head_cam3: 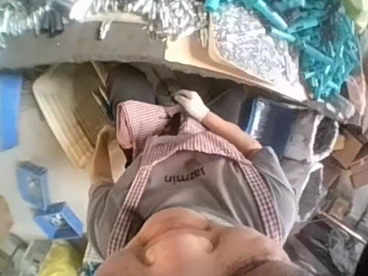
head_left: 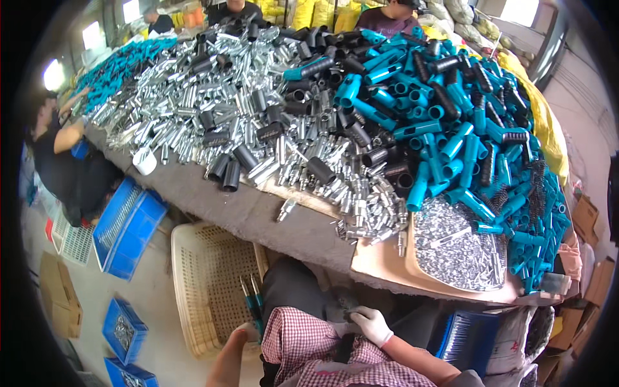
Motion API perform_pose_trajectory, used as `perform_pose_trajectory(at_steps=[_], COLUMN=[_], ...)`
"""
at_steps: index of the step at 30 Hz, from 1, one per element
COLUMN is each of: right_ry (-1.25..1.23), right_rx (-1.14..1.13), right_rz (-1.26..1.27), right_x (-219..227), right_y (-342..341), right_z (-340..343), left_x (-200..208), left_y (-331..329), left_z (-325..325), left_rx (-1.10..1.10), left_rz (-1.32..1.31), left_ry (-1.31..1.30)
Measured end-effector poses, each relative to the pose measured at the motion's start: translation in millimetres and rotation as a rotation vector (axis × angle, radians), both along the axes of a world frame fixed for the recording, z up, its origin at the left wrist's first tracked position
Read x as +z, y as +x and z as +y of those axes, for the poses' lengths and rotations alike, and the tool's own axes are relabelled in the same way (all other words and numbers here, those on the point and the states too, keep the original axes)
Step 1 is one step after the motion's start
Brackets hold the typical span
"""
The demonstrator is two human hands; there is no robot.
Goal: The person assembles tools by fitting metal components, springs, and pins together by hand, sliding them into plastic handles, and placing the finished tools into a basket.
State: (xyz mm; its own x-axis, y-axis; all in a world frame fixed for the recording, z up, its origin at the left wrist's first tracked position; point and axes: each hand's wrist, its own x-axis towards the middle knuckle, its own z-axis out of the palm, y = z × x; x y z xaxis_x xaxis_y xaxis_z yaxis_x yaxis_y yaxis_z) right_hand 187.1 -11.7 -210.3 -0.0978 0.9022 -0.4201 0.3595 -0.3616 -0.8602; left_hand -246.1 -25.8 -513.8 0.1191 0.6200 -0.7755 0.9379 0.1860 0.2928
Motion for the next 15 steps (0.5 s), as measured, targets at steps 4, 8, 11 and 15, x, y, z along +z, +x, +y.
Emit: perform_pose_trajectory(at_steps=[4, 8, 11, 15], right_ry=[0.331, 0.613, 0.888, 0.991], right_rx=[0.098, 0.203, 0.168, 0.121], right_rz=[0.055, 0.069, -0.056, -0.207], right_x=[81, 148, 164, 126], right_y=[9, -1, -7, 4], right_z=[20, 52, 80, 110], left_x=[201, 420, 459, 449], left_y=[55, 108, 138, 158], left_z=[85, 121, 168, 242], left_rx=[0.093, 0.092, -0.022, 0.07], left_rz=[-0.148, -0.513, -0.459, -0.045], left_ry=[0.43, 1.067, 1.403, 1.418])
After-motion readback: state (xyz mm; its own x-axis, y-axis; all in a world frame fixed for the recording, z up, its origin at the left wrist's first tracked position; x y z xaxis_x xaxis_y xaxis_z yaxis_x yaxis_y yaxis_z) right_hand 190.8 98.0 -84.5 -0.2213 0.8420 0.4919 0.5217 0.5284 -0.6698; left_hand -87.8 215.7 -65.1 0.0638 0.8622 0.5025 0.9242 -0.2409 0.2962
